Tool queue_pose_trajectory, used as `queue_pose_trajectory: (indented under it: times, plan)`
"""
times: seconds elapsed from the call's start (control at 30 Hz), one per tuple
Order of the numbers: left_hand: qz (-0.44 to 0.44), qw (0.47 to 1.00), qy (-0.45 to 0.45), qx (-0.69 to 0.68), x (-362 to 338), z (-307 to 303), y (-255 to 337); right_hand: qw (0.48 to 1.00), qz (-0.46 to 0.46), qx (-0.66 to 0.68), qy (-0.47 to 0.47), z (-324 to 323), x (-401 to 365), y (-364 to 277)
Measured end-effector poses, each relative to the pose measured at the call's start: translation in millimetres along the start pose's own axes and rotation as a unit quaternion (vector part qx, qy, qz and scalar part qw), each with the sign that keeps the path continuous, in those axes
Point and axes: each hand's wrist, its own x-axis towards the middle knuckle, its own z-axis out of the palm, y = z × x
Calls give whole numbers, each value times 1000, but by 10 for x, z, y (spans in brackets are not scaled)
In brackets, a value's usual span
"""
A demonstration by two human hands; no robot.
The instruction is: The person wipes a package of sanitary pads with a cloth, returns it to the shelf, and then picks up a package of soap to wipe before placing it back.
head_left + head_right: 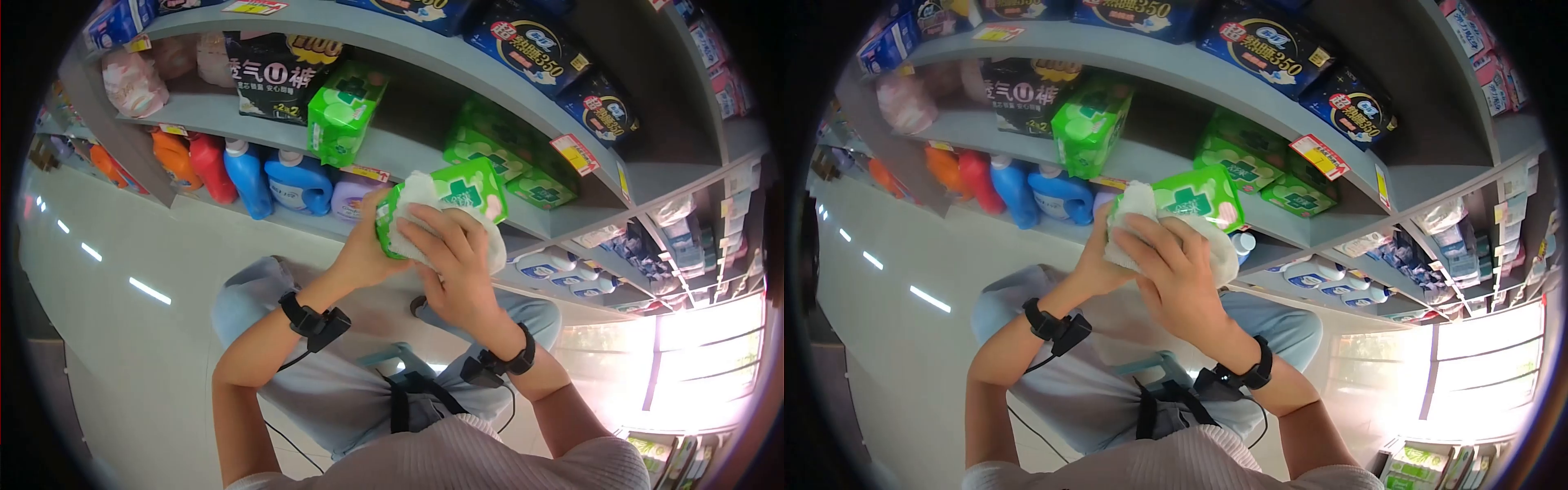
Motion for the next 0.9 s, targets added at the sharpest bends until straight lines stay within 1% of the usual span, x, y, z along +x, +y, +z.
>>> queue_pose_trajectory:
  times: [0.07,0.13,0.17,0.2,0.23,0.3,0.33,0.4,0.43,0.47,0.5,0.53,0.6,0.7,0.73,0.77,0.8,0.83,0.87,0.9]
  plan:
    - [-10,999,15,-26,11,-4,2,998,45,41,18,-16,7,62]
    - [18,999,20,25,25,-30,41,998,55,28,32,-55,-4,222]
    - [20,999,18,25,27,-46,45,995,82,27,57,-46,-44,349]
    - [38,998,3,48,30,-61,46,990,109,26,80,-36,-83,475]
    - [56,996,-10,71,30,-66,42,990,110,24,80,-32,-120,605]
    - [60,995,-19,75,22,-64,13,969,190,118,108,-12,-192,813]
    - [65,994,-28,82,30,-58,7,969,190,116,109,11,-206,859]
    - [65,995,-24,67,39,-25,27,948,232,163,142,28,-223,909]
    - [63,996,-20,52,36,-7,35,948,233,162,143,45,-229,878]
    - [64,996,-20,52,36,3,32,944,242,153,166,89,-217,809]
    - [40,998,-16,36,35,7,22,939,251,144,189,127,-201,735]
    - [17,1000,-11,20,36,8,11,939,251,144,189,150,-193,679]
    - [7,1000,-4,22,46,2,-12,962,185,84,182,174,-179,549]
    - [-10,1000,5,22,51,24,-92,962,176,149,147,220,-158,229]
    - [-15,1000,8,24,52,30,-129,962,175,149,146,238,-175,164]
    - [-16,1000,10,24,59,29,-173,973,108,151,135,255,-183,111]
    - [2,1000,9,-7,88,16,-183,980,38,152,125,270,-176,84]
    - [18,999,6,-40,97,5,-183,983,2,138,122,290,-192,97]
    - [18,999,5,-38,80,14,-175,983,3,139,123,299,-201,120]
    - [-15,994,3,-106,82,36,-60,985,-24,113,125,302,-200,151]
